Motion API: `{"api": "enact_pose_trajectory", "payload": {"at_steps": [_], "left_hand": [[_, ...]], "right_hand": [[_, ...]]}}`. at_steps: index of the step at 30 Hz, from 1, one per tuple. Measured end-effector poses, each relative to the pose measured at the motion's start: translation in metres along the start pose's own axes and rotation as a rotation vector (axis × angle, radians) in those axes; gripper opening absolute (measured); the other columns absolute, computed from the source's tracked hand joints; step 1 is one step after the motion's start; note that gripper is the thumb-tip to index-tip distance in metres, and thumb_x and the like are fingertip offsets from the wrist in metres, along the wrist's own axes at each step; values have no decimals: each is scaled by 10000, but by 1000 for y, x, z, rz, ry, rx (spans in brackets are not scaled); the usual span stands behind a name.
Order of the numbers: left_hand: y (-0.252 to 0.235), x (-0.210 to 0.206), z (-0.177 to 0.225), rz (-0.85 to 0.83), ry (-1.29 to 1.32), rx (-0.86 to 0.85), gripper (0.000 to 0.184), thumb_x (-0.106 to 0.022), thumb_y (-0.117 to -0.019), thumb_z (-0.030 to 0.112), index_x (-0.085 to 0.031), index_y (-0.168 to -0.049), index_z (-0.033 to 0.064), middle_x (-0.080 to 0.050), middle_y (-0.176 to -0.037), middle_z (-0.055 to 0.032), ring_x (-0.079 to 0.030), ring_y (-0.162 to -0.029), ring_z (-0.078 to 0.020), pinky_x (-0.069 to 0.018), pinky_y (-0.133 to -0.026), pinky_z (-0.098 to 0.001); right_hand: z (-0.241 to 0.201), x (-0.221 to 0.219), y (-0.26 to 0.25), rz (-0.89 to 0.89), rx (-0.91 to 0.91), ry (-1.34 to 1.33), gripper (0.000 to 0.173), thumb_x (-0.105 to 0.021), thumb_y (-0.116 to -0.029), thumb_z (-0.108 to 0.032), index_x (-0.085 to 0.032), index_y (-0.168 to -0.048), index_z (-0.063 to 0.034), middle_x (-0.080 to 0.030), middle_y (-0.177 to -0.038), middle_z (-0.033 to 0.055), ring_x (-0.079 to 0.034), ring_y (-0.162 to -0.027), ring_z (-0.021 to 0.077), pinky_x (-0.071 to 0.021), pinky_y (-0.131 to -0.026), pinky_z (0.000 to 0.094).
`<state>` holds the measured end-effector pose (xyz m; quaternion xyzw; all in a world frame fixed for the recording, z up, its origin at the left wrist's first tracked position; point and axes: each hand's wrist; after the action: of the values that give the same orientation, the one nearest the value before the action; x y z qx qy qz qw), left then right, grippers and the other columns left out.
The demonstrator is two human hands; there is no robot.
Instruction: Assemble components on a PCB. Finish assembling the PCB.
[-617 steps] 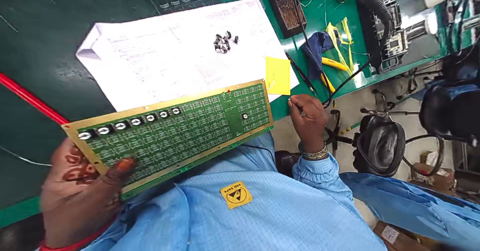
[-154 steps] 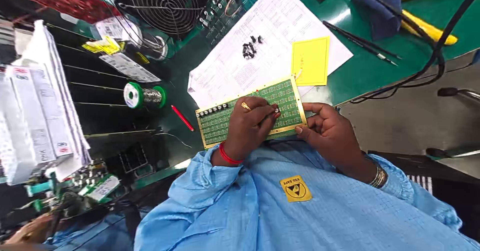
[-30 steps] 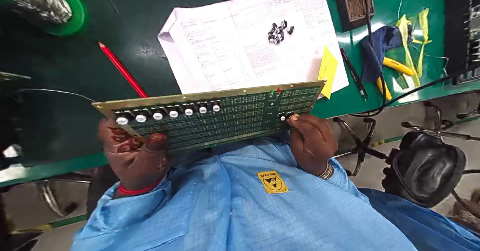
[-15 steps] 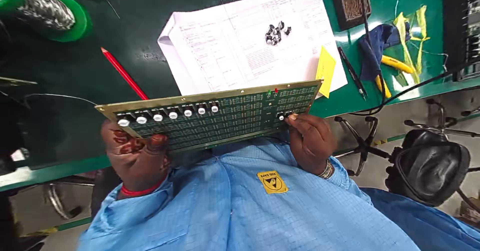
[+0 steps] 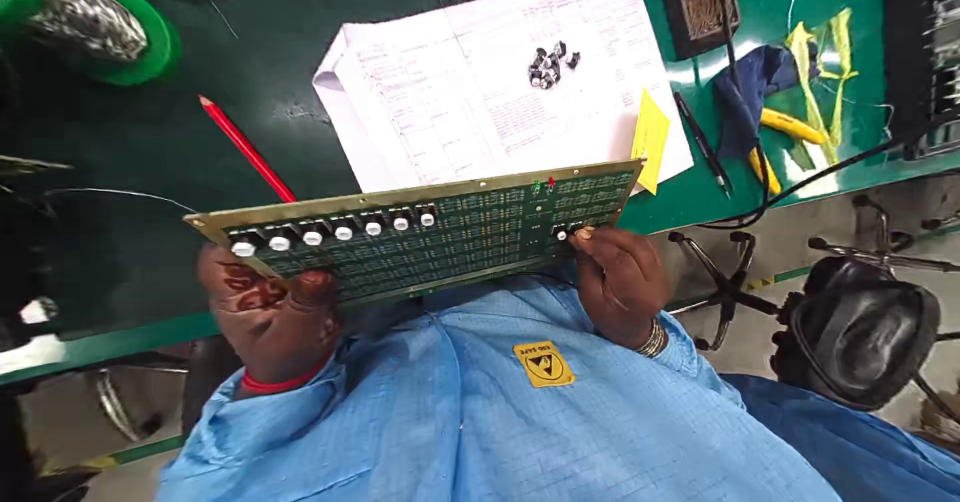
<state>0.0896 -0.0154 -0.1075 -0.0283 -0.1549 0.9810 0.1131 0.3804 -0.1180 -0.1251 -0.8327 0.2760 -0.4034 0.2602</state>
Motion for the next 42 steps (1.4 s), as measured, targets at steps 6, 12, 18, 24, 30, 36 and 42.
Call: {"api": "enact_pose_trajectory", "payload": {"at_steps": [6, 12, 18, 24, 30, 36, 42], "left_hand": [[-1, 0, -1, 3, 15, -10, 396, -701, -956, 218, -541, -1316, 269, -688, -1220, 168, -653, -1126, -16, -541, -992, -242], [-1, 1, -2, -9, 27, -15, 386, -695, -960, 210, -554, -1313, 278, -689, -1220, 167, -655, -1123, -18, -541, -991, -240], [0, 1, -1, -6, 15, -22, 385, -691, -963, 214, -545, -1314, 273, -688, -1219, 168, -657, -1120, -17, -541, -993, -240], [0, 1, -2, -13, 17, -30, 385, -686, -965, 211, -547, -1319, 276, -686, -1224, 168, -653, -1129, -20, -540, -994, -240], [-1, -1, 1, -10, -5, -18, 373, -692, -964, 235, -547, -1302, 293, -685, -1214, 186, -650, -1124, -5, -539, -994, -232], [0, 0, -1, -5, 9, -26, 390, -698, -957, 220, -540, -1308, 281, -684, -1218, 180, -651, -1125, -11, -539, -992, -234], [-2, -2, 0, -23, 28, -30, 383, -692, -963, 217, -556, -1311, 298, -682, -1229, 185, -649, -1131, -4, -536, -997, -223]], "right_hand": [[1, 0, 0, 0, 3, -9, 92, -680, -946, -70, -766, -926, -46, -743, -914, 106, -704, -901, 168, -568, -817, 267], [1, 0, 0, 4, 4, -10, 90, -682, -943, -66, -765, -919, -41, -740, -905, 110, -704, -898, 169, -570, -818, 268], [0, 0, 0, 2, 4, -3, 91, -683, -943, -67, -768, -920, -42, -740, -904, 110, -705, -893, 167, -569, -816, 266], [0, 0, 1, 6, 2, 5, 99, -679, -950, -77, -769, -921, -47, -745, -915, 108, -702, -889, 167, -563, -812, 266], [0, 0, 1, 0, 4, 9, 95, -677, -947, -77, -765, -923, -50, -743, -913, 103, -704, -894, 170, -567, -814, 270], [1, 0, 0, 2, 9, 8, 99, -677, -946, -70, -769, -918, -45, -749, -911, 109, -709, -897, 176, -569, -818, 271], [0, 1, 0, -2, 3, 6, 99, -676, -947, -73, -769, -927, -44, -747, -906, 114, -704, -885, 172, -560, -809, 268]]}}
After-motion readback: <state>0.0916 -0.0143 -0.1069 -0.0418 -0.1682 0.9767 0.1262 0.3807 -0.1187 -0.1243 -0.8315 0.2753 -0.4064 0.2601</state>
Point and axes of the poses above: each hand's wrist, its own y-axis away from the middle knuckle, its own x-axis out of the back of the hand, z = x × y
